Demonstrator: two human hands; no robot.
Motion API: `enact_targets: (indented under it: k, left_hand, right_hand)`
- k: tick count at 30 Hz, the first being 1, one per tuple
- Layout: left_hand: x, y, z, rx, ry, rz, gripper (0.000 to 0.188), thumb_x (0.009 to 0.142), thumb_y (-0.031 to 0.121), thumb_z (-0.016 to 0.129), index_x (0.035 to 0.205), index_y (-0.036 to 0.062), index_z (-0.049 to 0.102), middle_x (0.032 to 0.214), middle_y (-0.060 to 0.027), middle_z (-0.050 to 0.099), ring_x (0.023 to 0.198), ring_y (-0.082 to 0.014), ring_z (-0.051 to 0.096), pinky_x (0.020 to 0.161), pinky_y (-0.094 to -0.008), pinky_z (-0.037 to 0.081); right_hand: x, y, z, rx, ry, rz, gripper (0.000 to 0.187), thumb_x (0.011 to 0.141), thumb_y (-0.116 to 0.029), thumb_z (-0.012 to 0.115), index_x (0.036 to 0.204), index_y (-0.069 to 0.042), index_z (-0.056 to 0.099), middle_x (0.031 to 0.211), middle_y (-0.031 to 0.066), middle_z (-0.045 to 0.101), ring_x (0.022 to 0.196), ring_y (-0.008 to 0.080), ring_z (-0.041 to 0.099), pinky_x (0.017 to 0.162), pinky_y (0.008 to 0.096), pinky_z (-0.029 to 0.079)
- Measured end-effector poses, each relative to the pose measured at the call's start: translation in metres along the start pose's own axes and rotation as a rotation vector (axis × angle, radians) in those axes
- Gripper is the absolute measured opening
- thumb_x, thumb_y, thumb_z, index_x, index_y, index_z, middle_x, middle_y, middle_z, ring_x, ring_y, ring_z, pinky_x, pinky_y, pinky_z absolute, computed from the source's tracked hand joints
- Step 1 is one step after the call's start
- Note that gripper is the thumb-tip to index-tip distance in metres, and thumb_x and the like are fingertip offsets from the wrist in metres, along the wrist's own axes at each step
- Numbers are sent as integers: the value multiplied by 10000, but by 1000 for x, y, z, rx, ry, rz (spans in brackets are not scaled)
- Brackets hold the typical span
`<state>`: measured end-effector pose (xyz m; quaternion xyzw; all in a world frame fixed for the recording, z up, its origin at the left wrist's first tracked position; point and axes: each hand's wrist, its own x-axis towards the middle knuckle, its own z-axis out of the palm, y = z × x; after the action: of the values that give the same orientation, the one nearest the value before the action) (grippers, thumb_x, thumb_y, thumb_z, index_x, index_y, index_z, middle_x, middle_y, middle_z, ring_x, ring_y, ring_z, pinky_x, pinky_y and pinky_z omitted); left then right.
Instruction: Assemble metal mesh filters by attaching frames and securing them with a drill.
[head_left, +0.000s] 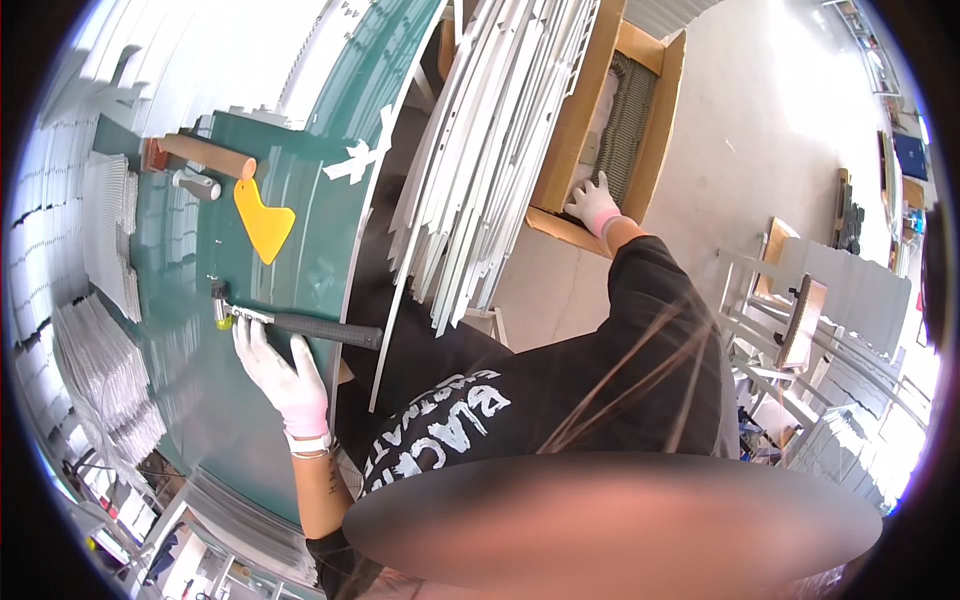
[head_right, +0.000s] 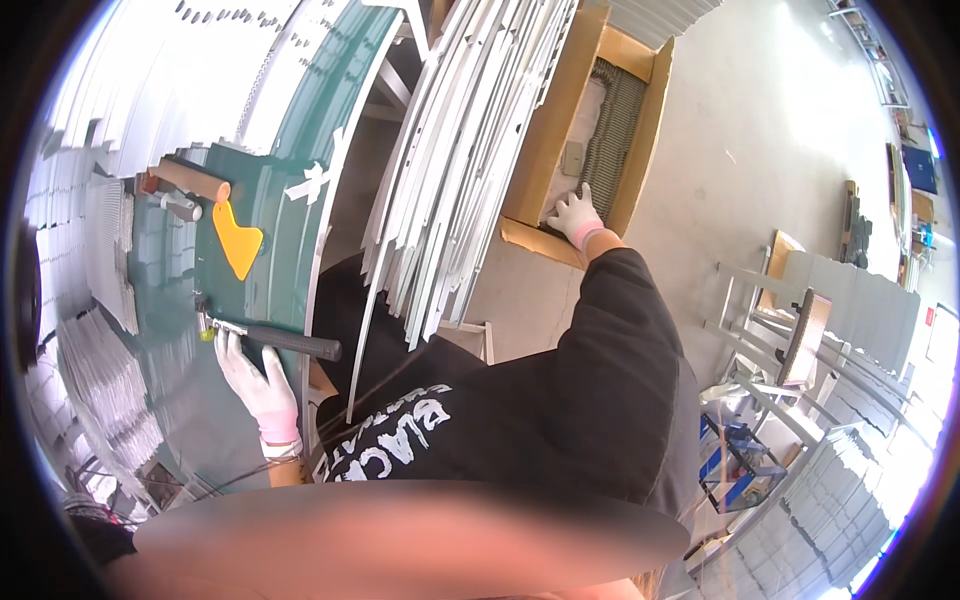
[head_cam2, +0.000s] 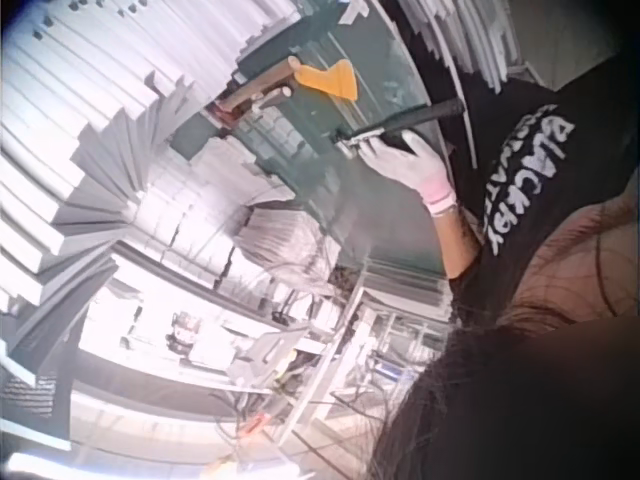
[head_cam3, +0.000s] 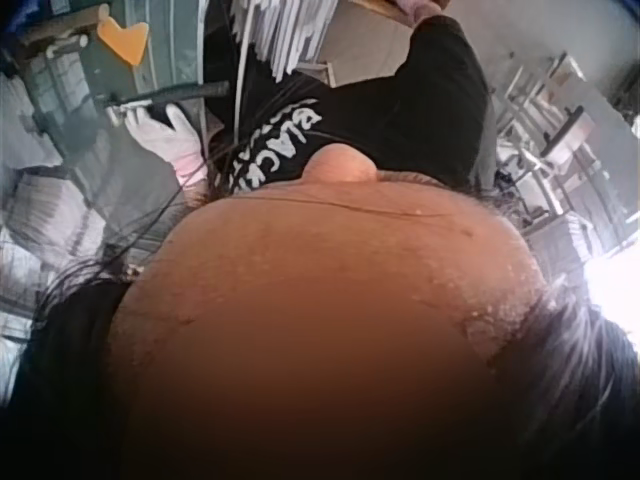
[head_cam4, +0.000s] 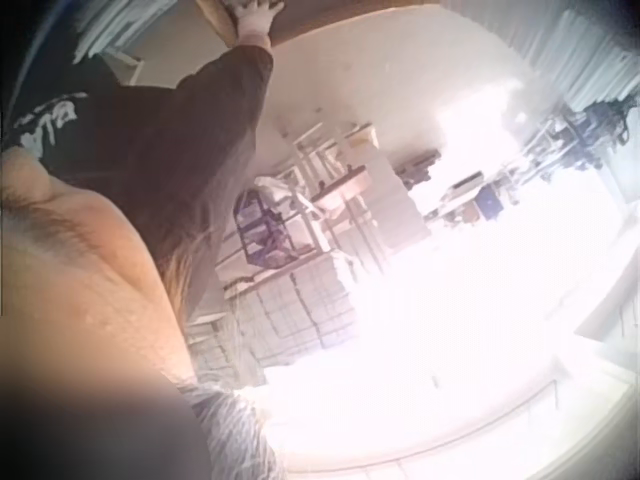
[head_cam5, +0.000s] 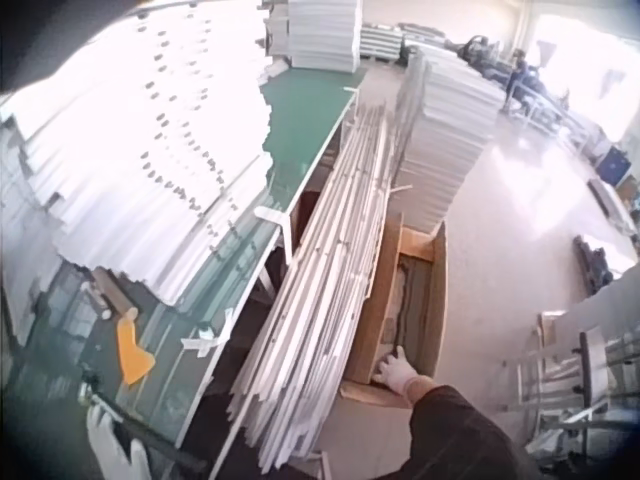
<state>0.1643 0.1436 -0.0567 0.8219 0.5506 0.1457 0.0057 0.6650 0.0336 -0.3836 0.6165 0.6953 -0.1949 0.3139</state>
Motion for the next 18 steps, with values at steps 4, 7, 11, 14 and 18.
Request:
enact_targets:
  k: [4, 7, 11, 14, 18]
  left_hand:
    - [0, 1, -1, 14, -11, -4, 550, 942, 135, 601, 1431, -76, 461, 1521, -296, 412, 1429, -466, 378, 1210, -548, 267]
    - [1, 1, -3, 3, -18, -4, 562, 933, 131, 601, 1437, -70, 457, 1525, -293, 408, 1434, -464, 373, 1212, -548, 264]
    - [2, 0, -4, 0, -30, -13, 564, 929, 128, 598, 1441, -62, 460, 1531, -286, 409, 1438, -461, 372, 1215, -545, 261]
    - [1, 0, -2, 14, -19, -18, 559, 929, 122, 598, 1439, -61, 464, 1530, -285, 412, 1438, -457, 375, 1215, -542, 263]
    - [-1, 0, 1, 5, -14, -18, 558, 924, 115, 606, 1436, -59, 469, 1528, -283, 417, 1437, -455, 380, 1215, -538, 268]
  right_hand:
    - [-11, 6, -9, 15, 17, -9, 428, 960, -210, 621, 1382, -276, 595, 1333, 49, 603, 1358, 261, 509, 1156, 545, 362]
    - [-13, 5, -6, 86, 13, 74, 394, 972, -200, 606, 1365, -191, 625, 1329, 59, 605, 1362, 261, 502, 1166, 571, 343]
    - [7, -2, 3, -86, -7, 187, 425, 1005, -261, 575, 1422, -207, 634, 1555, 82, 477, 1529, 305, 292, 1206, 682, 197]
    - [28, -4, 7, 39, -28, 400, 357, 1045, -278, 505, 1334, -203, 700, 1589, 121, 437, 1556, 359, 233, 1173, 733, 209]
    - [28, 2, -1, 54, -232, 311, 444, 1024, -274, 557, 1465, -239, 598, 1605, 102, 422, 1565, 388, 193, 1162, 747, 236]
